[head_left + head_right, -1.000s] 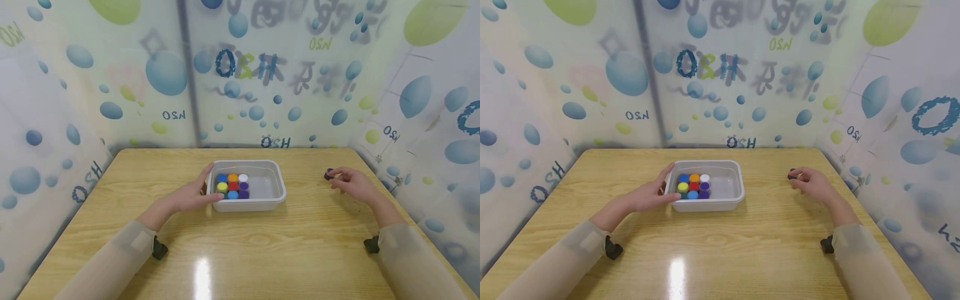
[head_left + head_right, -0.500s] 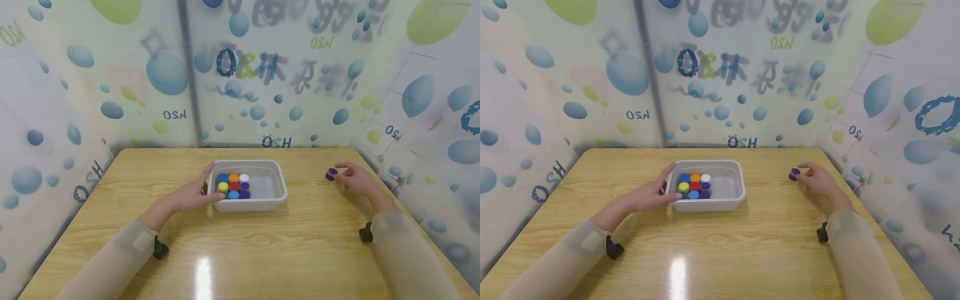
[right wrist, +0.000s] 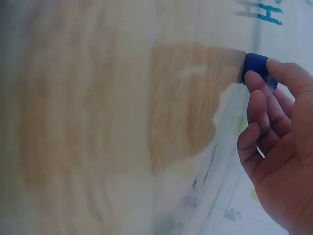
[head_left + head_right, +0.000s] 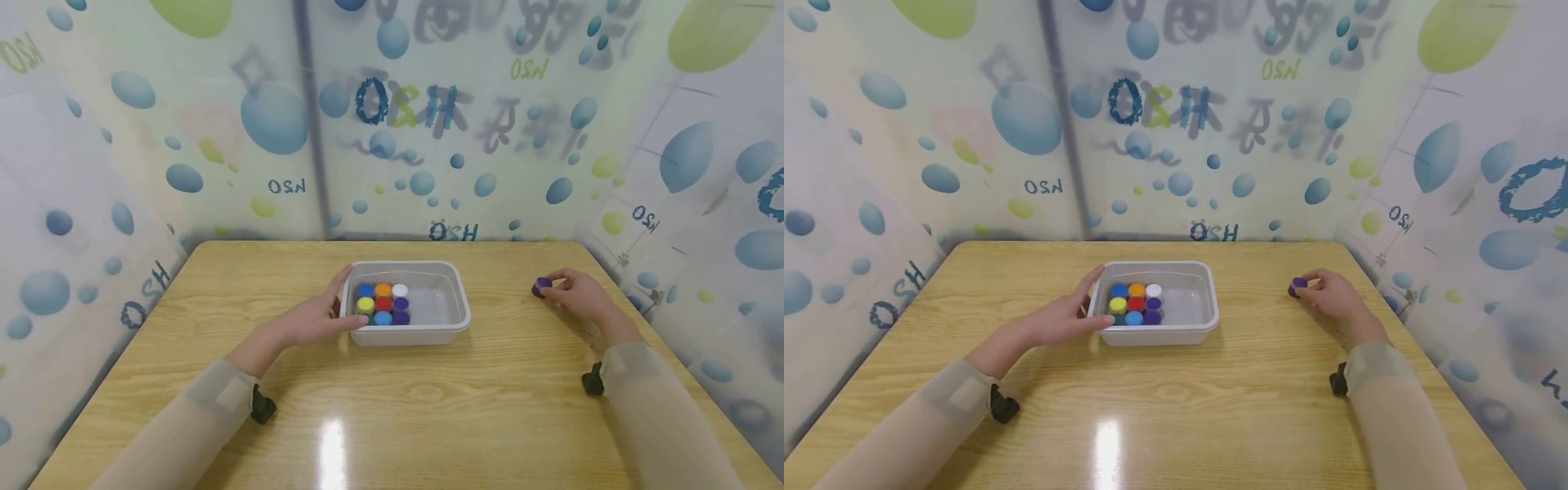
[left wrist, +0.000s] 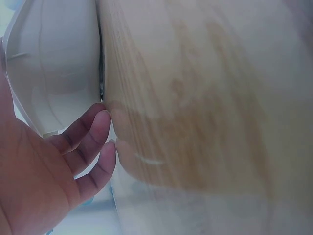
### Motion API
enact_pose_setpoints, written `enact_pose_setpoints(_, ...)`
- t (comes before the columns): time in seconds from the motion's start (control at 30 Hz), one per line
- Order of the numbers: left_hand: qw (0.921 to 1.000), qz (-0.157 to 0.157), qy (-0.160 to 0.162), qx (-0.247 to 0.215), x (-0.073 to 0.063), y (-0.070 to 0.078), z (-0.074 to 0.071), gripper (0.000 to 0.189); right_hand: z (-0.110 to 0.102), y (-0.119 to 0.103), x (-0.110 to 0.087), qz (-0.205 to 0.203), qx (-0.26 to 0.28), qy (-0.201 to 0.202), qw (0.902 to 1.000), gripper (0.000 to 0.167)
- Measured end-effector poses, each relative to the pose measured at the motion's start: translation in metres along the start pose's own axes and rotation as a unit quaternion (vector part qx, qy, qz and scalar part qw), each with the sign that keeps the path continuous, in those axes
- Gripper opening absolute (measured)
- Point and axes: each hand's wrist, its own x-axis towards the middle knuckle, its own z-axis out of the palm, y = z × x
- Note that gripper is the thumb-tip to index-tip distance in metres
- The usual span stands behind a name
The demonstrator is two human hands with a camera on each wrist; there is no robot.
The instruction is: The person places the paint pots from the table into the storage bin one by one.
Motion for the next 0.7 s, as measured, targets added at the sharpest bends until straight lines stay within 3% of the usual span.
enact_pose_setpoints(0.23,1.0000,-0.001,0.000,0.000,0.000,0.001,0.000,0.117,0.005,-0.013,-0.004,-0.021,0.004,-0.003,0.9998,0.061)
enact_pose_setpoints(0.7,1.0000,0.004,0.002,-0.001,0.000,0.001,0.000,0.117,0.014,-0.067,-0.015,-0.099,0.017,0.024,0.9947,0.045)
